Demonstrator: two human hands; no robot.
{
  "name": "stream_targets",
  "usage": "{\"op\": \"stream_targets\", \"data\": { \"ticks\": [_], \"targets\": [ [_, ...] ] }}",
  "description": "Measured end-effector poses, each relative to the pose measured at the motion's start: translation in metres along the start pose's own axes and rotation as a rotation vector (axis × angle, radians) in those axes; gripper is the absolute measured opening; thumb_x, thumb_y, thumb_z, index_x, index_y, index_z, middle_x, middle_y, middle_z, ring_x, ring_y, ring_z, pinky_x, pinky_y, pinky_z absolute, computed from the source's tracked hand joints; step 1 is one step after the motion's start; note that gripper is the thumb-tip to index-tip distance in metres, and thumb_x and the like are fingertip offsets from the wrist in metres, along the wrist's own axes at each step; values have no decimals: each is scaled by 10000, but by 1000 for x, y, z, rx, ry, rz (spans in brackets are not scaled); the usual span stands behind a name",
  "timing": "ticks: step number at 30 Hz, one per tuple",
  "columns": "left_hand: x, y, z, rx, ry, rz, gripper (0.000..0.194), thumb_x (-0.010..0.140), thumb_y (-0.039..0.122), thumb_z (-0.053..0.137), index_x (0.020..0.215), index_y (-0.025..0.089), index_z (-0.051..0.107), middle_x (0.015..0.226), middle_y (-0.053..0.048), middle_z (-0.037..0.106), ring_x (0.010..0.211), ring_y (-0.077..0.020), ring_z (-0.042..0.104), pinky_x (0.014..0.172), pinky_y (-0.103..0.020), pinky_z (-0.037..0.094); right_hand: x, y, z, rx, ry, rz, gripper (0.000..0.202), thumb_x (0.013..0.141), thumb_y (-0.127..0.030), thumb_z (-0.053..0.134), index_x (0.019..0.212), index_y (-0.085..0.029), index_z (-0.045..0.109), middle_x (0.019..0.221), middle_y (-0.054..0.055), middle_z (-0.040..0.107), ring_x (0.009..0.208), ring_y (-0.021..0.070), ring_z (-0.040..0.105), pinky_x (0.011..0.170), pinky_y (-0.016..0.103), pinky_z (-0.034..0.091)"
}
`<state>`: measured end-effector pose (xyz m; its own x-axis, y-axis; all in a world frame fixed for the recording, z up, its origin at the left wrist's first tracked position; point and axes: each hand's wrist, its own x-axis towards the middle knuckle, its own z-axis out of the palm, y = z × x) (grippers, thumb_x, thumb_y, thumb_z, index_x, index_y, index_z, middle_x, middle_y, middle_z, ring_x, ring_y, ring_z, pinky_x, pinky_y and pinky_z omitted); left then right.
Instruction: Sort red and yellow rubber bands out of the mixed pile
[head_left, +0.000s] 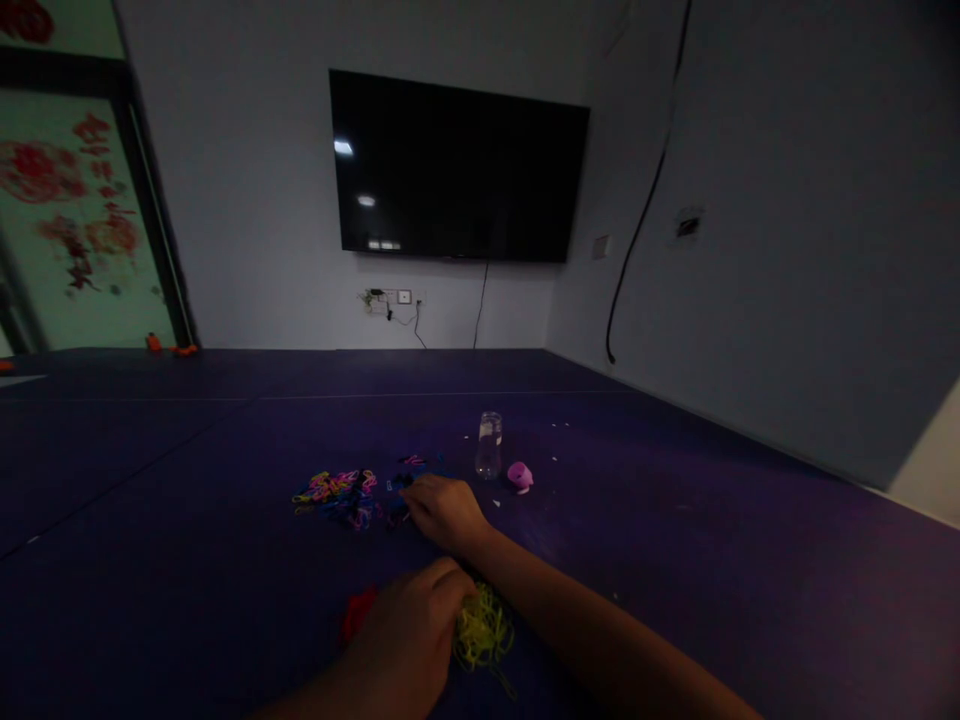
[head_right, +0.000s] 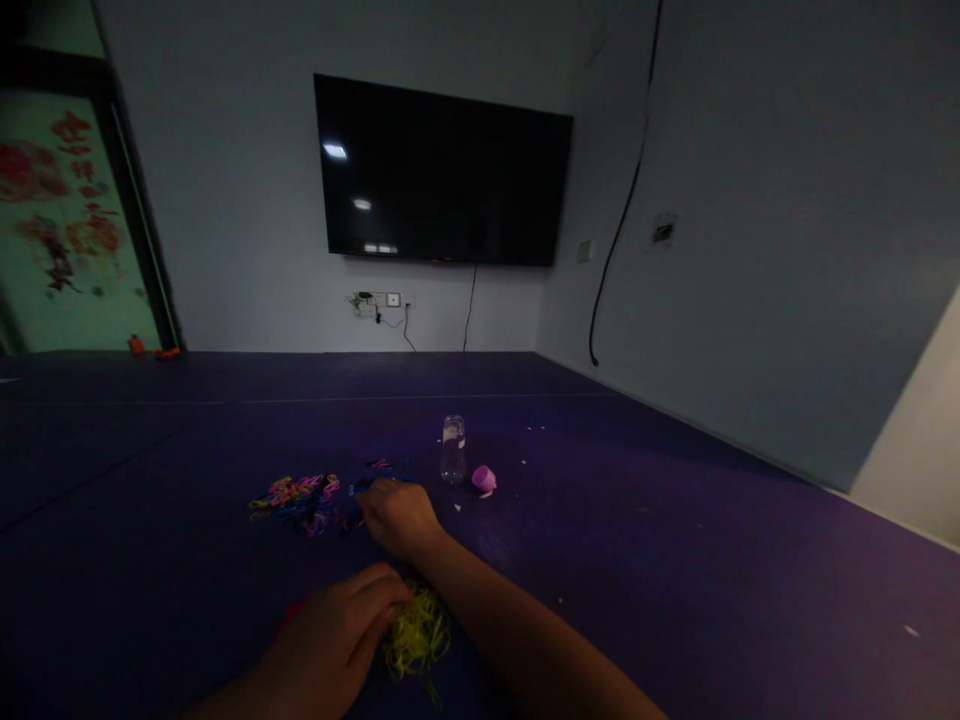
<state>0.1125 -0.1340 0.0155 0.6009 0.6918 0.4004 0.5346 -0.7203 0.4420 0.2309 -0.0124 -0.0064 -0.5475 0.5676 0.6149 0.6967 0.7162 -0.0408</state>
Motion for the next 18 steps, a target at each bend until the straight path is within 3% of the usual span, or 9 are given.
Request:
{"op": "stream_targets", "data": {
  "ticks": [4,7,10,15,18],
  "targets": [
    [-3,6,1,149,-88,212,120,782,133,627,888,189,620,880,-39,643,769,-192,574,636,-265,416,1,1,-5,110,47,149,208,879,-189,477,945,-221,671,943,24,684,849,144,625,690,213,451],
    [-3,6,11,221,-131,451,173,720,241,763,824,208,629,830,-5,653,734,-169,565,615,-253,393,1,1,-8,161,109,234,199,868,-193,499,951,-220,678,905,18,689,797,142,630,687,212,454],
    [-3,3,23,302,-70,530,199,748,340,741,765,195,606,707,15,639,632,-136,531,593,-255,378,1,1,-9,192,157,266,205,873,-198,492,943,-211,684,868,22,687,731,131,624,663,204,450],
    [-2,-1,30,497,61,678,139,840,214,640,717,183,584,658,24,596,597,-135,489,540,-292,299,0,1,-9,212,173,266,205,868,-206,496,936,-213,690,858,26,684,739,134,620,660,200,436],
    [-2,2,26,533,125,670,166,865,198,589,701,178,582,650,18,577,597,-138,479,520,-289,265,0,1,-10,220,168,274,205,859,-203,502,938,-220,690,849,21,684,724,131,613,659,202,430]
  ]
}}
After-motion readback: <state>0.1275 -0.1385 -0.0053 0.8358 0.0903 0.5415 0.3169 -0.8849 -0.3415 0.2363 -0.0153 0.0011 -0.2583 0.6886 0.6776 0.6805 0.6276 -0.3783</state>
